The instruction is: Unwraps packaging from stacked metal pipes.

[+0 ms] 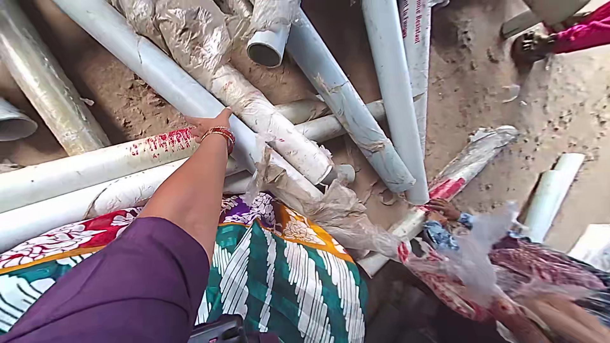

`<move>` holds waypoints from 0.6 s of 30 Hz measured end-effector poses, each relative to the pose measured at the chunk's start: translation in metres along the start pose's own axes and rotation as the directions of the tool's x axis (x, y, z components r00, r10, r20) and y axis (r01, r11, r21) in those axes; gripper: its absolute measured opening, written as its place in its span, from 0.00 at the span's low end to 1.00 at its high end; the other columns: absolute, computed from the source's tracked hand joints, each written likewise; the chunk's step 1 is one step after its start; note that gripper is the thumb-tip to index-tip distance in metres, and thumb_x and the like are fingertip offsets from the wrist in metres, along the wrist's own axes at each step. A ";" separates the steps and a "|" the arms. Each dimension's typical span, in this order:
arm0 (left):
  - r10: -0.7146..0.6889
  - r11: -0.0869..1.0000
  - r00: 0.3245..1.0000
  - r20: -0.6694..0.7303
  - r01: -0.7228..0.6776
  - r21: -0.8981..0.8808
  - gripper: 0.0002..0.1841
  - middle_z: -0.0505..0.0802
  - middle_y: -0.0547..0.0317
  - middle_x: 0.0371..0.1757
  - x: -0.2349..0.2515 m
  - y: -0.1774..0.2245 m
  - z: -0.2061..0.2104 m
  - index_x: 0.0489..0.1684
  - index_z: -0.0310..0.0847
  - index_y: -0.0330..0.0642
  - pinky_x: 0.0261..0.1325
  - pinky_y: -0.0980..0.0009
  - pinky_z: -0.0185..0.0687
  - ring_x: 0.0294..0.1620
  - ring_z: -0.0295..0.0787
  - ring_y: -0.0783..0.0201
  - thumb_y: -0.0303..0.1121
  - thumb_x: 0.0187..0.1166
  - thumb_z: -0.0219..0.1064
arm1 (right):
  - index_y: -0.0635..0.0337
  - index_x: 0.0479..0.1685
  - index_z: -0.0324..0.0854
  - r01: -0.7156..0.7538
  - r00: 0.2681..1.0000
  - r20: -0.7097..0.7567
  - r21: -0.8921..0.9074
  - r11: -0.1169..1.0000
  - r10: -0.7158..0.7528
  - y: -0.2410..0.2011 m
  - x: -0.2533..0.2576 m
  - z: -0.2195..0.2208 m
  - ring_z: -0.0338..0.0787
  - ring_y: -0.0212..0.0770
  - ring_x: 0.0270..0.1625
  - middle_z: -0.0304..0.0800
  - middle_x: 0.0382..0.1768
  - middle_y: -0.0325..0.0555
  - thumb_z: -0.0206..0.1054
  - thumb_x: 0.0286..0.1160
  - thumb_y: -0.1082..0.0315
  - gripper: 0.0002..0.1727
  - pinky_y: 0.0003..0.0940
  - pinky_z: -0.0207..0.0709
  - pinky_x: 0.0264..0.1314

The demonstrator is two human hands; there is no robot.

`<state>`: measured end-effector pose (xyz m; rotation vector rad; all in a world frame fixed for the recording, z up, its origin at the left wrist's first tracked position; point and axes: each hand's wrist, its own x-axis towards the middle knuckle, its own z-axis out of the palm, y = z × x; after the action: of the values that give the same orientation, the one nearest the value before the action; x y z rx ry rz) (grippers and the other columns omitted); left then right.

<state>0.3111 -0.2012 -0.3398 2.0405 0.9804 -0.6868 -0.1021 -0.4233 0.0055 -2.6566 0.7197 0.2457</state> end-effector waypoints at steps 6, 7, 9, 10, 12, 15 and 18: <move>0.028 1.000 0.996 0.081 -0.028 0.004 0.58 0.55 0.28 0.91 0.002 -0.017 -0.026 0.95 0.36 0.36 0.88 0.44 0.56 0.91 0.54 0.38 0.61 0.74 0.71 | 0.62 0.26 0.83 0.025 0.962 0.273 -0.118 0.993 0.008 -0.111 0.174 0.155 0.87 0.56 0.31 0.84 0.23 0.54 0.64 0.81 0.54 0.21 0.58 0.73 0.31; 0.012 1.000 0.996 0.085 -0.010 -0.027 0.57 0.56 0.28 0.91 0.001 -0.014 -0.028 0.95 0.36 0.35 0.88 0.45 0.57 0.91 0.56 0.38 0.58 0.75 0.72 | 0.63 0.31 0.83 -0.040 0.909 0.403 -0.175 0.984 0.109 -0.142 0.198 0.170 0.88 0.60 0.35 0.85 0.26 0.57 0.62 0.85 0.47 0.26 0.61 0.75 0.34; -0.038 0.997 0.994 0.104 0.045 -0.068 0.55 0.59 0.29 0.89 -0.001 -0.004 -0.026 0.93 0.36 0.30 0.86 0.50 0.61 0.89 0.60 0.42 0.50 0.77 0.73 | 0.68 0.38 0.85 -0.047 0.842 0.517 -0.215 0.976 0.155 -0.187 0.226 0.200 0.91 0.63 0.40 0.88 0.33 0.62 0.60 0.83 0.37 0.35 0.63 0.79 0.35; -0.050 0.998 0.993 0.111 0.054 -0.028 0.55 0.60 0.29 0.89 -0.001 0.002 -0.024 0.92 0.36 0.27 0.86 0.52 0.63 0.88 0.61 0.43 0.49 0.77 0.73 | 0.68 0.37 0.84 -0.028 0.824 0.545 -0.237 0.971 0.157 -0.203 0.238 0.216 0.92 0.63 0.42 0.89 0.35 0.63 0.58 0.83 0.34 0.38 0.63 0.79 0.36; -0.089 0.995 0.988 0.124 0.085 0.044 0.60 0.58 0.31 0.90 -0.003 0.009 -0.019 0.92 0.31 0.27 0.85 0.54 0.63 0.89 0.60 0.44 0.47 0.71 0.76 | 0.68 0.38 0.87 -0.042 0.758 0.609 -0.312 0.949 0.234 -0.227 0.263 0.245 0.91 0.62 0.57 0.91 0.49 0.65 0.56 0.83 0.35 0.38 0.65 0.78 0.49; -0.105 0.994 0.992 0.068 0.104 0.014 0.72 0.54 0.30 0.91 0.006 0.016 -0.002 0.94 0.25 0.34 0.86 0.51 0.62 0.90 0.55 0.41 0.52 0.57 0.87 | 0.69 0.44 0.86 -0.126 0.775 0.557 -0.329 0.936 0.300 -0.231 0.282 0.269 0.91 0.63 0.61 0.90 0.54 0.66 0.63 0.81 0.51 0.25 0.66 0.80 0.53; -0.106 0.994 0.994 -0.024 0.105 -0.029 0.77 0.53 0.31 0.92 0.016 0.012 0.007 0.95 0.23 0.41 0.85 0.52 0.64 0.91 0.56 0.42 0.56 0.51 0.90 | 0.71 0.38 0.85 -0.186 0.791 0.571 -0.116 0.976 0.219 -0.194 0.288 0.278 0.90 0.62 0.51 0.89 0.43 0.66 0.60 0.88 0.54 0.24 0.64 0.77 0.52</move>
<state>0.3289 -0.2054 -0.3502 1.9889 1.1131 -0.7009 0.2250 -0.2870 -0.2631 -2.3339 0.7828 1.0992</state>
